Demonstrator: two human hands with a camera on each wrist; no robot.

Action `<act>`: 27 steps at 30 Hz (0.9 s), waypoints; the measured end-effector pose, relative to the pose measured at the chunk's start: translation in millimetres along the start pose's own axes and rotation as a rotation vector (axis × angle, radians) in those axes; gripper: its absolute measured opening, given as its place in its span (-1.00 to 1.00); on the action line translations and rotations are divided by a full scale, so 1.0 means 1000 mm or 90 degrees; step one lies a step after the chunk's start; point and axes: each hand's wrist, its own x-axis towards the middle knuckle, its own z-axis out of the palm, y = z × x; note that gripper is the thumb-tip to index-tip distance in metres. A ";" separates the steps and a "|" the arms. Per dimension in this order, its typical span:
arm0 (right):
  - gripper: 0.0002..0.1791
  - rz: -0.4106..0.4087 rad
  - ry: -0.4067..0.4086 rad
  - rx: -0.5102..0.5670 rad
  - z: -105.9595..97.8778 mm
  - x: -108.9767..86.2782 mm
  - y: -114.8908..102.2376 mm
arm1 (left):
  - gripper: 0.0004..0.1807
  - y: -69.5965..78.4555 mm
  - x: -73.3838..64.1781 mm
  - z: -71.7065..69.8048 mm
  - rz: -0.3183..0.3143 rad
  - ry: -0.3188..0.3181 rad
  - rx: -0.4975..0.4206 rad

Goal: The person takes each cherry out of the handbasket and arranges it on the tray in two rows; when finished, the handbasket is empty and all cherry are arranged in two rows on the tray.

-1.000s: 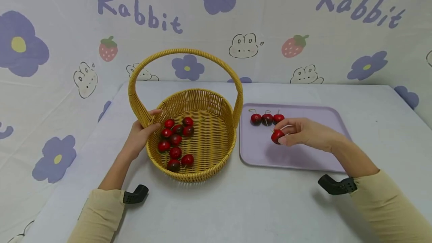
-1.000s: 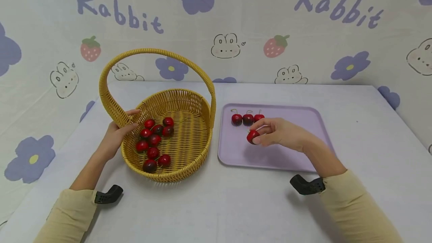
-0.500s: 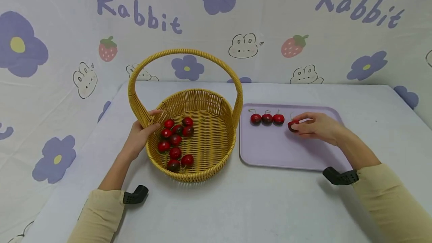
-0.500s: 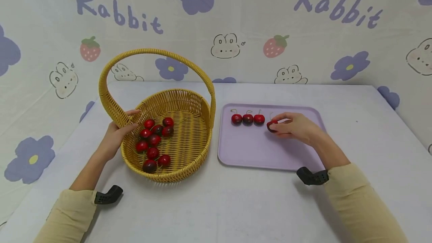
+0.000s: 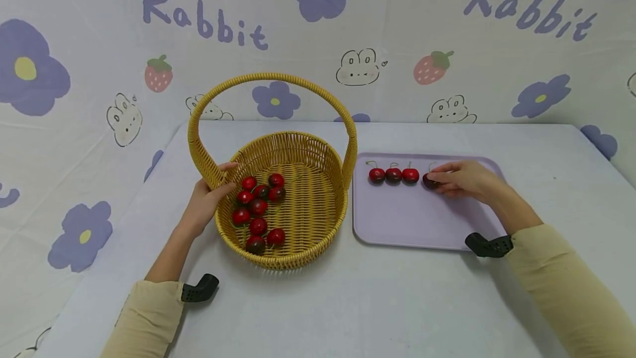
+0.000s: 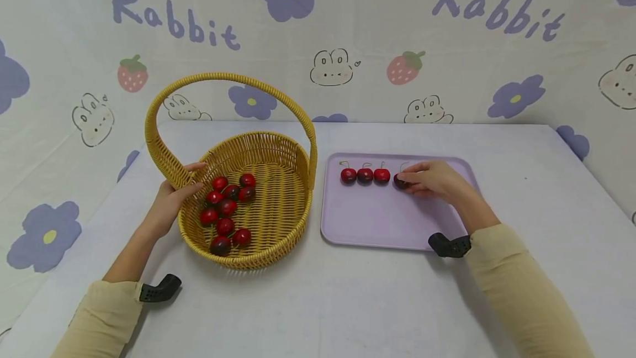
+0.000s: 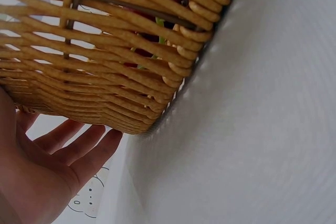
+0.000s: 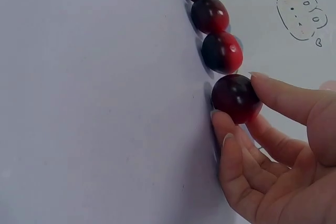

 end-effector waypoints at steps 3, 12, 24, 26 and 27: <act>-0.34 -0.004 0.002 -0.004 0.001 0.002 -0.002 | -0.51 0.000 0.000 0.000 0.001 0.000 -0.002; -0.37 -0.010 0.011 0.015 0.003 0.009 -0.004 | -0.50 0.001 -0.001 0.000 0.001 -0.002 0.003; -0.42 -0.003 0.007 0.061 0.005 0.007 -0.010 | -0.50 0.002 -0.001 -0.001 -0.002 0.000 0.002; -0.42 -0.002 0.008 0.062 0.005 0.007 -0.010 | -0.50 0.002 -0.001 -0.001 -0.001 0.000 0.002; -0.42 -0.003 0.008 0.061 0.005 0.006 -0.010 | -0.50 0.002 -0.001 -0.001 -0.001 -0.001 0.002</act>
